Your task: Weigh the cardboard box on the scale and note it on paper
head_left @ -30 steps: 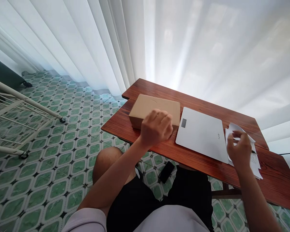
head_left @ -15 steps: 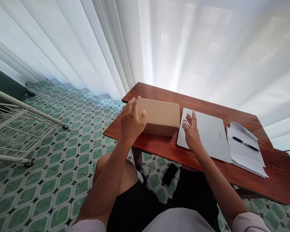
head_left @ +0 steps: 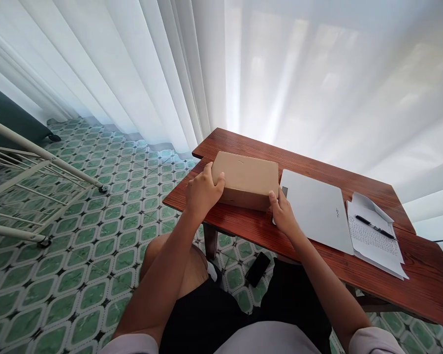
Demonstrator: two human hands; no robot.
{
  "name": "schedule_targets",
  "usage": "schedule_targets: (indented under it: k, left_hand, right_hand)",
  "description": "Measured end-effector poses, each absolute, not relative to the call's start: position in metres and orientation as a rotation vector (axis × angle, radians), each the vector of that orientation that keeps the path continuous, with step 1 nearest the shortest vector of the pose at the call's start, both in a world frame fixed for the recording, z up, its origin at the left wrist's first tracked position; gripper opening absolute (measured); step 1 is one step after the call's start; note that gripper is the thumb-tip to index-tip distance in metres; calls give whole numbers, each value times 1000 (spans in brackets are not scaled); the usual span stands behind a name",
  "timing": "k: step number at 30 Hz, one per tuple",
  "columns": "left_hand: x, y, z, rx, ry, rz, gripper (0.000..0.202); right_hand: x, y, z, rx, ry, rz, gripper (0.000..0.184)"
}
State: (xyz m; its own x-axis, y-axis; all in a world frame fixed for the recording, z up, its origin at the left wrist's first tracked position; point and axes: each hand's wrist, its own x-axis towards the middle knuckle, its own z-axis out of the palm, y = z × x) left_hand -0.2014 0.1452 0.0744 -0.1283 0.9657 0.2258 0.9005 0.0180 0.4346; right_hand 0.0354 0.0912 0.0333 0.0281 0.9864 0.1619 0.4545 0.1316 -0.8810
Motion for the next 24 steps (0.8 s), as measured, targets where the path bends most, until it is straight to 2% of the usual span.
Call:
schedule_targets:
  k: [5,17,24]
  left_hand:
    - [-199,145,73,2013,2149,750,65]
    - [-200,143,78,2074,2161,737,67]
    - [-194,131,90,2093,2178,830,65]
  right_hand:
    - [31,92,35,-1433,-1541,806,75]
    - [29,92,33,-1425,-1492,917,91]
    - [35,80,42,-1341,-1461,946,86]
